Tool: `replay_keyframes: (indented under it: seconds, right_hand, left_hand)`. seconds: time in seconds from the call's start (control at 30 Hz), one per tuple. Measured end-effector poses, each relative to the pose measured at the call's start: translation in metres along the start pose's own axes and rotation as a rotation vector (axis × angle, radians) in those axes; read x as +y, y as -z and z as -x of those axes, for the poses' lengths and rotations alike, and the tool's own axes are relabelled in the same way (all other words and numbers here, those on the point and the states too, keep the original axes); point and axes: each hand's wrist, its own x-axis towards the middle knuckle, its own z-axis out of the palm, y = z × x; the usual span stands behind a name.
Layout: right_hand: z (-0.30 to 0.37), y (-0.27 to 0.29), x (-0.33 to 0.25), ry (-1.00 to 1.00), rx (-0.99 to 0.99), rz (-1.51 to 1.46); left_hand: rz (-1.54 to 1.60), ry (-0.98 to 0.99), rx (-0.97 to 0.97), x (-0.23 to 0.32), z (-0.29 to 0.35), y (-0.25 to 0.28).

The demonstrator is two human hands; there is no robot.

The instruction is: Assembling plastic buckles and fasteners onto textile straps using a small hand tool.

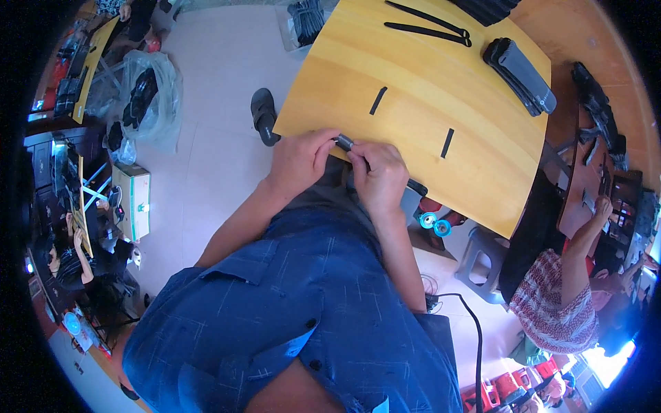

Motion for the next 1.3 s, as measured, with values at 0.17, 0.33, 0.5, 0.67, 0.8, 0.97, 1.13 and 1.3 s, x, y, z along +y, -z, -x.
replay_keyframes:
  seconds: [0.17, 0.33, 0.5, 0.67, 0.8, 0.97, 1.13, 1.3]
  right_hand:
    - [-0.002, 0.000, 0.001, 0.015, -0.004, 0.009]
    - [0.000, -0.005, 0.003, 0.014, 0.006, 0.004]
    - [-0.004, -0.002, -0.002, 0.001, -0.016, -0.023]
    - [-0.003, 0.004, -0.002, 0.019, -0.017, 0.020]
    - [-0.011, 0.022, -0.020, 0.326, 0.179, 0.214]
    - [0.025, 0.026, -0.042, -0.392, -0.074, -0.508]
    - [0.025, 0.000, -0.021, -0.578, 0.050, -0.912]
    - [0.031, 0.002, -0.020, -0.498, 0.078, -0.876]
  left_hand:
    - [0.002, -0.037, -0.022, -0.005, -0.005, 0.000]
    - [0.028, -0.063, -0.018, -0.009, -0.011, 0.004]
    - [0.094, -0.011, -0.082, -0.015, -0.019, 0.009]
    - [0.186, -0.002, -0.157, -0.016, -0.022, 0.011]
    - [0.235, -0.001, -0.104, -0.009, -0.022, 0.013]
    - [0.335, -0.023, 0.024, 0.021, -0.019, 0.025]
    - [0.383, -0.072, 0.019, 0.043, -0.007, 0.022]
    - [0.338, -0.084, -0.058, 0.052, -0.002, 0.032]
